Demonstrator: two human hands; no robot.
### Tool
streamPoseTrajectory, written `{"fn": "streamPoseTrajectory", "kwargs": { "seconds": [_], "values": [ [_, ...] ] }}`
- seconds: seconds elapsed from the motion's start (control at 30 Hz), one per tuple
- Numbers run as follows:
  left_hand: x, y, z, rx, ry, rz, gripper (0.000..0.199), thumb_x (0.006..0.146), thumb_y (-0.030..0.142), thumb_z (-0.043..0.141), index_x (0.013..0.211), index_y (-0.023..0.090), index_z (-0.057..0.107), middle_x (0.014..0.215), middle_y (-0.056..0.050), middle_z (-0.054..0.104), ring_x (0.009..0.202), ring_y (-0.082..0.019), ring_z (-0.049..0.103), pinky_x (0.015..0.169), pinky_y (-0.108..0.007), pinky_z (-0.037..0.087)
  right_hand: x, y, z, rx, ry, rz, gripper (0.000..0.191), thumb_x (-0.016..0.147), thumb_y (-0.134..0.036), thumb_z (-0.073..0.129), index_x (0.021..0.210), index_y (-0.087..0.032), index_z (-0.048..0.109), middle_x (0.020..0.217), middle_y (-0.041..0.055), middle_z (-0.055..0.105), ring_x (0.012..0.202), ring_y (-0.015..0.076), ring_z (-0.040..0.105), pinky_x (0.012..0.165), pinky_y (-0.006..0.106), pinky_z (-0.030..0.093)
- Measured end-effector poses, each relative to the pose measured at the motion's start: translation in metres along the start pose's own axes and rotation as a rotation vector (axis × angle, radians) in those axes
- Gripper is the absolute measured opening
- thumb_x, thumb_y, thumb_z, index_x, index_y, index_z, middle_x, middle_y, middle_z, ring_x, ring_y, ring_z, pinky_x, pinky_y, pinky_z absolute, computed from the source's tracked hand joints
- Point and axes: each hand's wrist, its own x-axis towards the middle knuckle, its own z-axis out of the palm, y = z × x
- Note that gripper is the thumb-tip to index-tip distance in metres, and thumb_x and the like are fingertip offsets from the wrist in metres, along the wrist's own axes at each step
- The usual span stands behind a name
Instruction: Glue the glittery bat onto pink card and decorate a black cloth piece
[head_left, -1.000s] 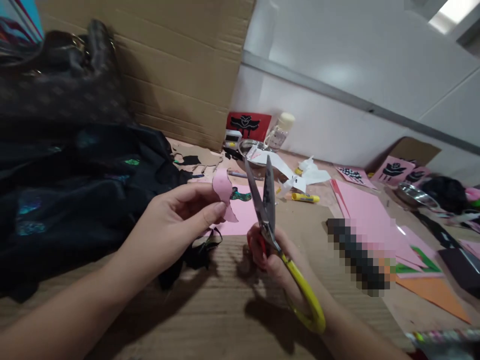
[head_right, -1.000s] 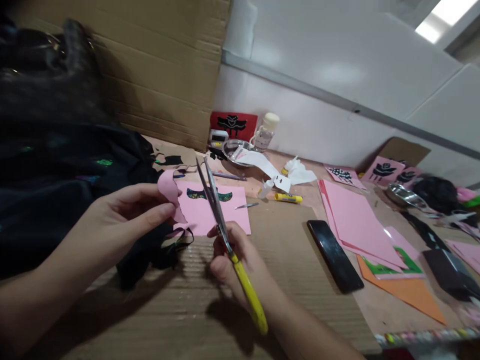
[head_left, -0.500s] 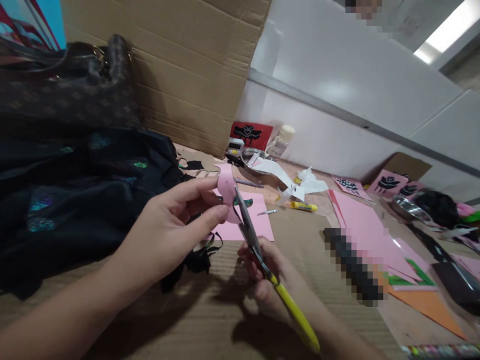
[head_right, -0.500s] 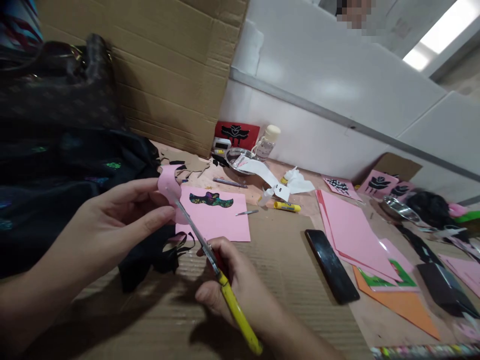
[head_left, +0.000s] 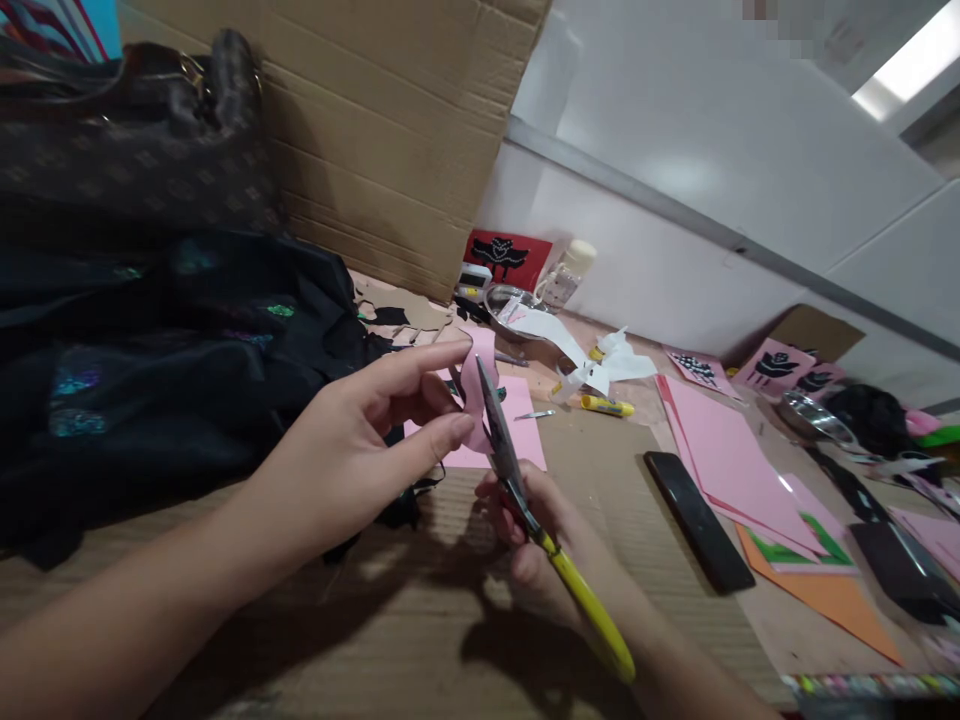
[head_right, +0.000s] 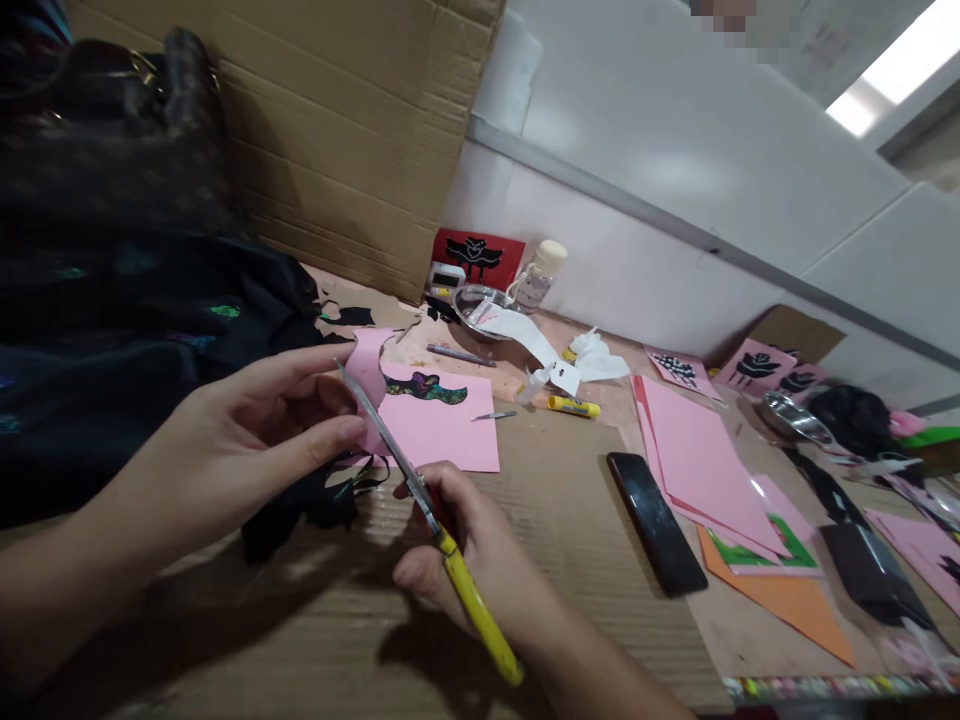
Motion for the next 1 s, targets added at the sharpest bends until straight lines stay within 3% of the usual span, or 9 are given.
{"fn": "streamPoseTrajectory", "kwargs": {
  "seconds": [0.2,0.37,1.0],
  "values": [
    [0.001,0.003,0.001,0.026,0.002,0.016,0.045,0.083,0.037,0.085,0.128,0.030,0.081,0.074,-0.001,0.076,0.064,-0.020,0.070,0.059,-0.028,0.058,0.000,0.008,-0.001,0.020,-0.031,0.025,0.064,0.081,-0.077,0.081,0.118,-0.027,0.064,0.087,-0.0013,0.052,0.071,0.0154,0.041,0.063,0.027,0.037],
    [0.000,0.001,0.001,0.007,0.021,0.020,0.044,0.083,0.033,0.086,0.126,0.033,0.080,0.074,0.002,0.075,0.064,-0.018,0.069,0.059,-0.026,0.057,-0.001,0.009,-0.001,-0.014,-0.010,-0.022,0.060,0.084,-0.074,0.080,0.118,-0.027,0.066,0.096,0.0007,0.056,0.079,0.0168,0.046,0.071,0.028,0.041],
    [-0.001,0.003,0.005,0.099,0.018,0.062,0.045,0.089,0.028,0.077,0.134,0.025,0.072,0.079,0.003,0.071,0.069,-0.016,0.067,0.066,-0.027,0.059,0.004,-0.005,0.009,-0.105,0.045,-0.054,0.063,0.088,-0.082,0.070,0.111,-0.024,0.062,0.083,-0.0026,0.049,0.070,0.0145,0.042,0.064,0.028,0.039]
  ]
}}
